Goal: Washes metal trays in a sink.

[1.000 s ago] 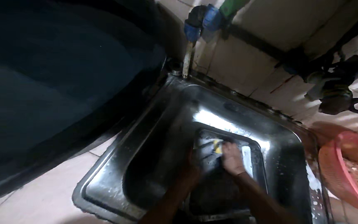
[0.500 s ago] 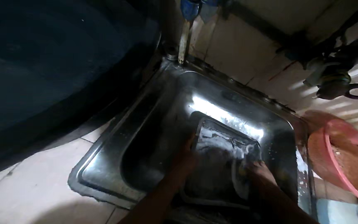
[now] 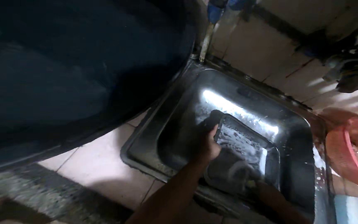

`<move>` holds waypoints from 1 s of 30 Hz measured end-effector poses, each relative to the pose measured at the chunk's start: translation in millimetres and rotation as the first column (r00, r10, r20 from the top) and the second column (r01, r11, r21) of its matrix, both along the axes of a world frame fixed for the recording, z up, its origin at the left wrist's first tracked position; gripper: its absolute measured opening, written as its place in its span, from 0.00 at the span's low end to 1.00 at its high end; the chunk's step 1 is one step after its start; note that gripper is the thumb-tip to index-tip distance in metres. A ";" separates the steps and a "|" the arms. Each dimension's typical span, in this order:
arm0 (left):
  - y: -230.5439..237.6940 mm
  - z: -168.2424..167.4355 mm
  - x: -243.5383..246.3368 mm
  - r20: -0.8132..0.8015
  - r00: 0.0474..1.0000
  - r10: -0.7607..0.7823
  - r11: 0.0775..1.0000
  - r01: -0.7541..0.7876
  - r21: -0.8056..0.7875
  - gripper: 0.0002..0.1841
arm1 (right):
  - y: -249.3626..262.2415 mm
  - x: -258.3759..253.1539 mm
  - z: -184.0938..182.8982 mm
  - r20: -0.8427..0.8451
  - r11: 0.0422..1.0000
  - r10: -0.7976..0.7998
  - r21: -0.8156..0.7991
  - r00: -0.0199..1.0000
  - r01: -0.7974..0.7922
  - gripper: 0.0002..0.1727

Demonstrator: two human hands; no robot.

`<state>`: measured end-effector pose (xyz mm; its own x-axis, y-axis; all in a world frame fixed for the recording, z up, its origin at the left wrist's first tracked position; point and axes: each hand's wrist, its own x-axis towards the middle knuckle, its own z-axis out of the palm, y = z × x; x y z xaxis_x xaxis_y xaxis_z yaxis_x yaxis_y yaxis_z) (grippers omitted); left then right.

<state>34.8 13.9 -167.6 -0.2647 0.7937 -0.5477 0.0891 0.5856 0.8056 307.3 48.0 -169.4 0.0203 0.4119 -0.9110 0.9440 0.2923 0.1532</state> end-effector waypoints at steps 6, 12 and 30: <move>1.3 -8.3 1.1 0.261 0.962 0.080 0.993 -0.100 0.063 0.42 | -21.2 -122.3 18.1 -0.572 0.893 -0.441 -0.202 0.692 0.403 0.31; -2.4 -6.9 -3.2 0.242 0.968 0.064 0.995 -0.080 0.059 0.33 | -0.9 -137.2 1.5 -0.946 0.546 -0.314 -0.253 -0.085 0.799 0.20; 4.5 15.3 -0.9 0.087 0.985 -0.147 0.982 0.156 -0.105 0.45 | 138.9 -82.4 -23.7 -0.670 0.647 -0.059 0.539 0.740 0.540 0.31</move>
<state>33.9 18.5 -152.3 -0.0990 0.7543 -0.6490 0.1226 0.6565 0.7443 224.9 186.9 -193.1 -0.1286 0.9580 -0.2564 0.9176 0.0169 -0.3970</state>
